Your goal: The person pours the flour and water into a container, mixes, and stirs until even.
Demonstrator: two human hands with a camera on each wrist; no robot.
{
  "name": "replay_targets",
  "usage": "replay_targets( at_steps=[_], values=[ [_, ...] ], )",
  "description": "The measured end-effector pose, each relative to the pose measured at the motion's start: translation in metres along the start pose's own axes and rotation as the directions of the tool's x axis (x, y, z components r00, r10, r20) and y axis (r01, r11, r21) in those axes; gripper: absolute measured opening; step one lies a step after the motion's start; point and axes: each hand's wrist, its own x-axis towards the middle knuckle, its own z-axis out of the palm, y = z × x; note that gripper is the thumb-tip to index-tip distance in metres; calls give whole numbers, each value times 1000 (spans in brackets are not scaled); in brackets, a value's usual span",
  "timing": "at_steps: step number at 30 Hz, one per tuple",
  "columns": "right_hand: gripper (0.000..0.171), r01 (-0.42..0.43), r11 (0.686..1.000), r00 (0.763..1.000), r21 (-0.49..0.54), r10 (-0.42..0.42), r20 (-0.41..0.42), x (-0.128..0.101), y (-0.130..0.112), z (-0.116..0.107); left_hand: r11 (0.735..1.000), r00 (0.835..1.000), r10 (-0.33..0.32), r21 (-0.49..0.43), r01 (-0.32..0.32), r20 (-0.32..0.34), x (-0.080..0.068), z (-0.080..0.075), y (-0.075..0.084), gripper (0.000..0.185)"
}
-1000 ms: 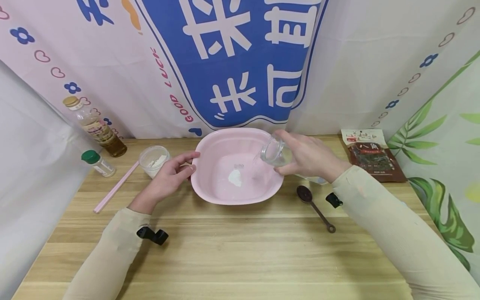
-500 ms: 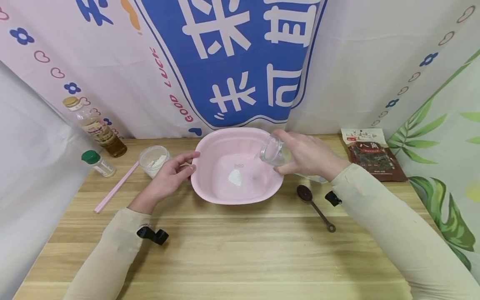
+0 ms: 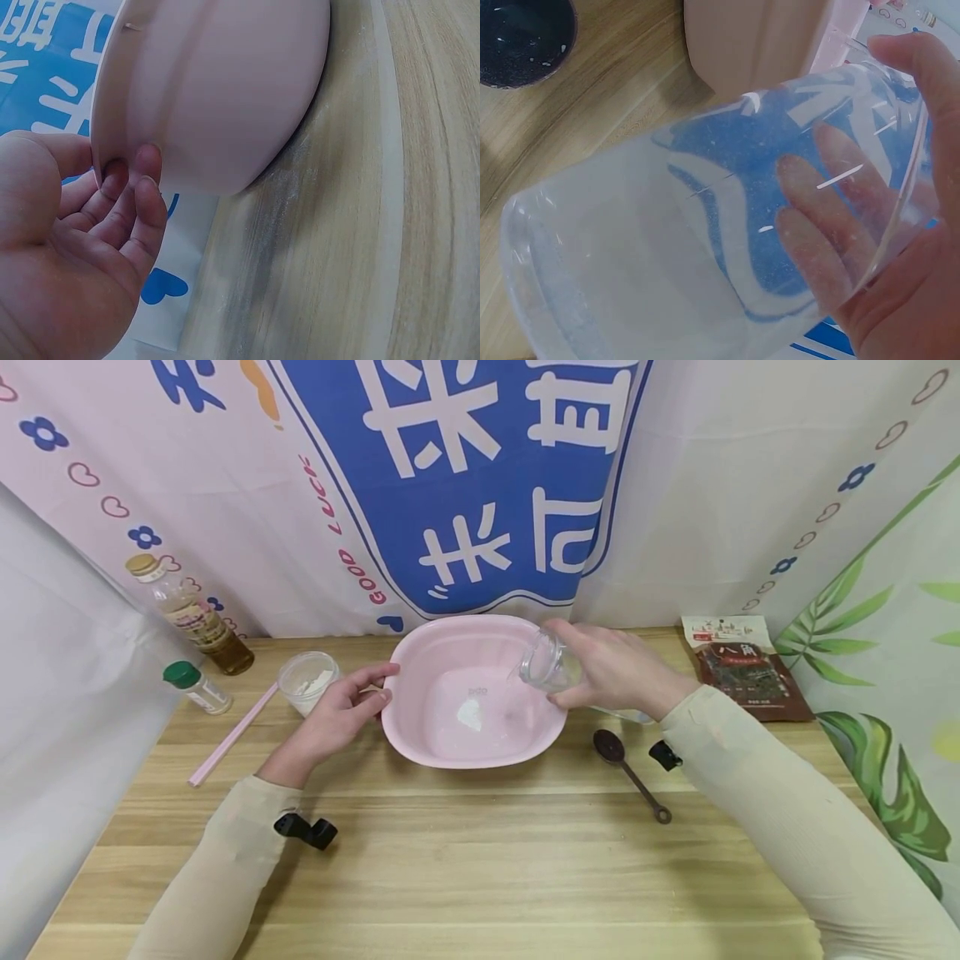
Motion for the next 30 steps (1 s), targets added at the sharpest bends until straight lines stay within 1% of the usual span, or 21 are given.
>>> replay_targets(
  at_steps=[10,23,30],
  values=[
    [88,24,1000,1000,-17,-25,-11,1,-1,0,1000,1000,0,-13,0,0,0,0,-2,48],
    [93,3,1000,1000,-17,-2,12,1,-4,-1,1000,1000,-18,-19,18,3,0,0,-2,49],
    [95,-3,1000,1000,-19,3,18,2,-4,-2,1000,1000,-16,-11,16,-1,0,1,-1,49]
  ],
)
